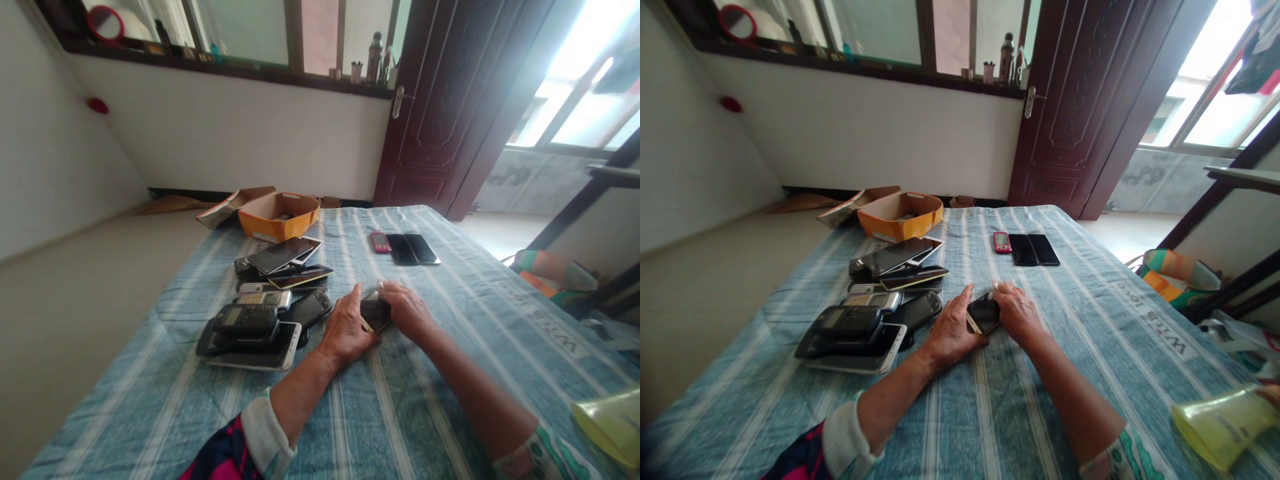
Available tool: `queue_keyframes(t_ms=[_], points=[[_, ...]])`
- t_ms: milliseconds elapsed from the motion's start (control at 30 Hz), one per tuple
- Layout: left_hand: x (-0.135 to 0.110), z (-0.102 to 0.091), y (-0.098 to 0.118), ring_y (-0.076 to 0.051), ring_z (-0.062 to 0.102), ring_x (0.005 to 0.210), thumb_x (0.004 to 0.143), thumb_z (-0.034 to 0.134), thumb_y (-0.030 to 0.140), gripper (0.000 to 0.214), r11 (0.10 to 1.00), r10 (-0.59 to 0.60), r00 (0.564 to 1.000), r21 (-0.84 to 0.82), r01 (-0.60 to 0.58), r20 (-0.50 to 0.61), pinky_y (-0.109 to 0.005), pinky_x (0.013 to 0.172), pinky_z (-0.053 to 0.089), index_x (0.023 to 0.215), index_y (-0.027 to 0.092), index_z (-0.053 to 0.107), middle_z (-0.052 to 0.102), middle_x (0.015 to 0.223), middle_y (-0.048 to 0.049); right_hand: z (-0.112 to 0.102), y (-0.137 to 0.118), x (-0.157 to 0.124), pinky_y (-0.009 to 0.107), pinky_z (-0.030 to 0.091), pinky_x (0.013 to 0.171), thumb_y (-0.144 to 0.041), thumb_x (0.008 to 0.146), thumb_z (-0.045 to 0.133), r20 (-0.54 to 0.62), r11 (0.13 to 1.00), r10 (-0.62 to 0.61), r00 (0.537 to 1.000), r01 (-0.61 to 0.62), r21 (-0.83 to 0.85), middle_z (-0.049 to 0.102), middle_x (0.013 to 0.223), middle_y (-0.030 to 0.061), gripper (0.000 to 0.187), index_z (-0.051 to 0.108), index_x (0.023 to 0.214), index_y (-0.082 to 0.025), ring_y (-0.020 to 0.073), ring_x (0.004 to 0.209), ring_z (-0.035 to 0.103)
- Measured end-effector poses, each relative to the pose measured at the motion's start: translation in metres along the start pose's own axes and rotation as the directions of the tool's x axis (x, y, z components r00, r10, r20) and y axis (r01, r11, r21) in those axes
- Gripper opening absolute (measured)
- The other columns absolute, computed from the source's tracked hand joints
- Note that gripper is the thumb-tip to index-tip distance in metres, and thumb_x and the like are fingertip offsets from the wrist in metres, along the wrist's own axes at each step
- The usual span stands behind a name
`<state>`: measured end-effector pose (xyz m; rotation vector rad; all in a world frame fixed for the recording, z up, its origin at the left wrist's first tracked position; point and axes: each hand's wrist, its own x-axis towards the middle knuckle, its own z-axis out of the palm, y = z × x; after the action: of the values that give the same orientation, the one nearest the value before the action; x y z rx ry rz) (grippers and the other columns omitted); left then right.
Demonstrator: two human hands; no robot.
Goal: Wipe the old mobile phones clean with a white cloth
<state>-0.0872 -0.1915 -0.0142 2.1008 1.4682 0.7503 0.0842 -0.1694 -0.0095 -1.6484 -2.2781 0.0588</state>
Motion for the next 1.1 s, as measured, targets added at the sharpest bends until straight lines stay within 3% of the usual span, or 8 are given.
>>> queue_keyframes(t_ms=[100, 233, 367, 467, 567, 700, 933, 1100], points=[[0.001, -0.001, 0.001, -0.034, 0.051, 0.118, 0.053, 0.081, 0.023, 0.107, 1.0, -0.007, 1.0, 0.003, 0.007, 0.004, -0.044, 0.102, 0.042, 0.145, 0.012, 0.028, 0.054, 0.131, -0.0156, -0.001, 0.012, 0.006, 0.032, 0.045, 0.094, -0.002, 0.083, 0.039, -0.001, 0.999, 0.046, 0.999, -0.046, -0.015, 0.061, 0.128, 0.0061, 0.046, 0.067, 0.115, -0.02, 0.0229, 0.115, 0.057], [0.001, 0.0, 0.001, -0.033, 0.051, 0.118, 0.052, 0.082, 0.023, 0.108, 1.0, 0.007, 1.0, -0.003, -0.007, 0.006, -0.044, 0.102, 0.042, 0.145, 0.011, 0.027, 0.054, 0.131, -0.0161, 0.008, 0.009, -0.012, 0.035, 0.043, 0.099, -0.001, 0.084, 0.038, -0.05, 1.0, 0.013, 0.999, -0.014, -0.017, 0.059, 0.13, 0.009, 0.046, 0.065, 0.117, -0.018, 0.0234, 0.119, 0.054], [0.001, 0.001, -0.002, -0.033, 0.053, 0.115, 0.054, 0.079, 0.025, 0.106, 1.0, 0.028, 1.0, -0.002, -0.028, -0.006, -0.043, 0.101, 0.043, 0.145, 0.008, 0.027, 0.057, 0.127, -0.0164, 0.018, -0.011, -0.037, 0.038, 0.04, 0.106, -0.001, 0.085, 0.04, -0.152, 0.986, -0.161, 0.975, 0.167, 0.026, 0.06, 0.128, 0.0103, 0.047, 0.06, 0.124, -0.017, 0.0236, 0.125, 0.05], [0.001, 0.001, -0.003, -0.032, 0.052, 0.117, 0.063, 0.07, 0.021, 0.094, 0.999, 0.046, 0.999, 0.008, -0.046, -0.016, -0.043, 0.102, 0.042, 0.145, 0.007, 0.027, 0.057, 0.127, -0.0168, 0.016, -0.03, -0.039, 0.036, 0.039, 0.106, -0.006, 0.089, 0.043, -0.124, 0.946, -0.295, 0.947, 0.308, 0.103, 0.063, 0.121, 0.0106, 0.038, 0.062, 0.12, -0.015, 0.0229, 0.122, 0.052], [0.002, 0.0, -0.003, -0.031, 0.052, 0.119, 0.067, 0.063, 0.015, 0.085, 0.999, 0.049, 0.999, 0.022, -0.049, -0.013, -0.043, 0.103, 0.042, 0.145, 0.006, 0.028, 0.057, 0.128, -0.0176, 0.009, -0.044, -0.029, 0.033, 0.04, 0.103, -0.009, 0.091, 0.045, -0.072, 0.931, -0.327, 0.942, 0.335, 0.144, 0.067, 0.109, 0.0092, 0.029, 0.067, 0.107, -0.017, 0.0212, 0.115, 0.056], [0.002, -0.002, -0.002, -0.034, 0.051, 0.121, 0.062, 0.073, 0.022, 0.096, 1.0, 0.027, 1.0, 0.003, -0.027, -0.001, -0.044, 0.103, 0.041, 0.145, 0.005, 0.027, 0.057, 0.128, -0.0188, 0.004, -0.041, -0.013, 0.031, 0.042, 0.099, -0.009, 0.09, 0.046, -0.021, 0.953, -0.277, 0.961, 0.277, 0.124, 0.067, 0.106, 0.0091, 0.026, 0.069, 0.101, -0.017, 0.0201, 0.108, 0.058], [0.003, -0.003, -0.003, -0.032, 0.054, 0.117, 0.052, 0.084, 0.025, 0.111, 1.0, -0.001, 1.0, -0.02, 0.002, 0.016, -0.043, 0.099, 0.043, 0.146, 0.014, 0.026, 0.056, 0.127, -0.0153, -0.001, -0.001, 0.004, 0.031, 0.044, 0.093, -0.002, 0.086, 0.04, -0.002, 0.999, 0.036, 0.999, -0.036, -0.011, 0.066, 0.116, 0.008, 0.038, 0.068, 0.105, -0.018, 0.0216, 0.107, 0.059], [0.002, -0.002, -0.003, -0.032, 0.054, 0.115, 0.051, 0.084, 0.026, 0.111, 1.0, -0.003, 1.0, -0.01, 0.004, 0.011, -0.042, 0.099, 0.043, 0.145, 0.011, 0.027, 0.058, 0.124, -0.015, 0.009, 0.005, -0.015, 0.037, 0.041, 0.102, -0.001, 0.085, 0.038, -0.063, 0.999, 0.036, 0.997, -0.037, -0.017, 0.059, 0.131, 0.0111, 0.045, 0.063, 0.119, -0.016, 0.0254, 0.123, 0.051]])
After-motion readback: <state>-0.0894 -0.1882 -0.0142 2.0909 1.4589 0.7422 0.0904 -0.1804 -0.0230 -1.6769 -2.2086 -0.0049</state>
